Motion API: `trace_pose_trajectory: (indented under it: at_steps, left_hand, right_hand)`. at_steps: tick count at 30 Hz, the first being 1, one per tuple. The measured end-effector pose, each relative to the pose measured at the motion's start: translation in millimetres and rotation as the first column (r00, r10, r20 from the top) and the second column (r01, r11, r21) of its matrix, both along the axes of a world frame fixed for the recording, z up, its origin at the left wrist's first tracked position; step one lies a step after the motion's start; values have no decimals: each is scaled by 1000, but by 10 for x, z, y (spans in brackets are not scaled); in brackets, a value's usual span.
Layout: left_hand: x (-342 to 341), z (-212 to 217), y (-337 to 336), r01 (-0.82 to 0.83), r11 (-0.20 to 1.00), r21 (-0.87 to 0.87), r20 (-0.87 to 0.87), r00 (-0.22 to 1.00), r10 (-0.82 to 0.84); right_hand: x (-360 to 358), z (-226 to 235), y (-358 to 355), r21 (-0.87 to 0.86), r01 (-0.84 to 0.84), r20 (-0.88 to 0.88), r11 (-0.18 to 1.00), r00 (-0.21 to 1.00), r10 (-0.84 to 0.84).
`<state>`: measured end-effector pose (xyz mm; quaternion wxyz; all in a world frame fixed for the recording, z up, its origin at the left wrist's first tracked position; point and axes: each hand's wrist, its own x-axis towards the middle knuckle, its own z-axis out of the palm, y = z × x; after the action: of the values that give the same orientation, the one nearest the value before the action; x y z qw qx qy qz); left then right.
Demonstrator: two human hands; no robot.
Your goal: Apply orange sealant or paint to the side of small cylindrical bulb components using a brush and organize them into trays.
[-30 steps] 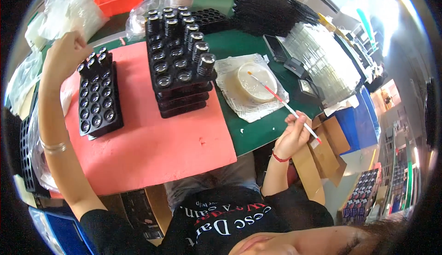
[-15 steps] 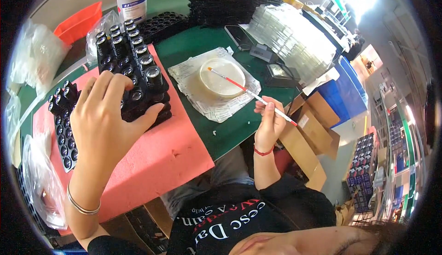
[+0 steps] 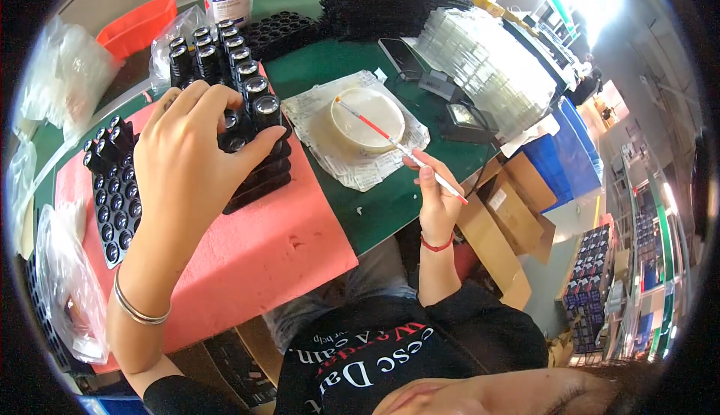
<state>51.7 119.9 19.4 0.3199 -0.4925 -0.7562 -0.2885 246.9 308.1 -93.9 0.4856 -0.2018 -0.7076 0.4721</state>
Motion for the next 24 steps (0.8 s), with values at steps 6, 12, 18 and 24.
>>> trace_pose_trajectory:
  at_steps: [6, 12, 18, 24]
  left_hand:
    - [-7, -46, 10, 17, 1000, -8, 86, 996, -16]
    - [46, -12, 6, 61, 998, 27, 201, 977, -66]
    - [351, -77, -79, 491, 867, 86, 231, 836, -497]
    - [518, -760, 28, 600, 789, 136, 827, 369, -423]
  right_hand:
    - [-23, -28, 27, 122, -53, -1, 991, 999, 54]
    - [-34, -33, 26, 0, 74, -74, 997, 995, -74]
    - [60, -64, 120, -87, 205, -239, 975, 946, -220]
    - [138, -67, 201, 54, 278, -223, 959, 939, -260]
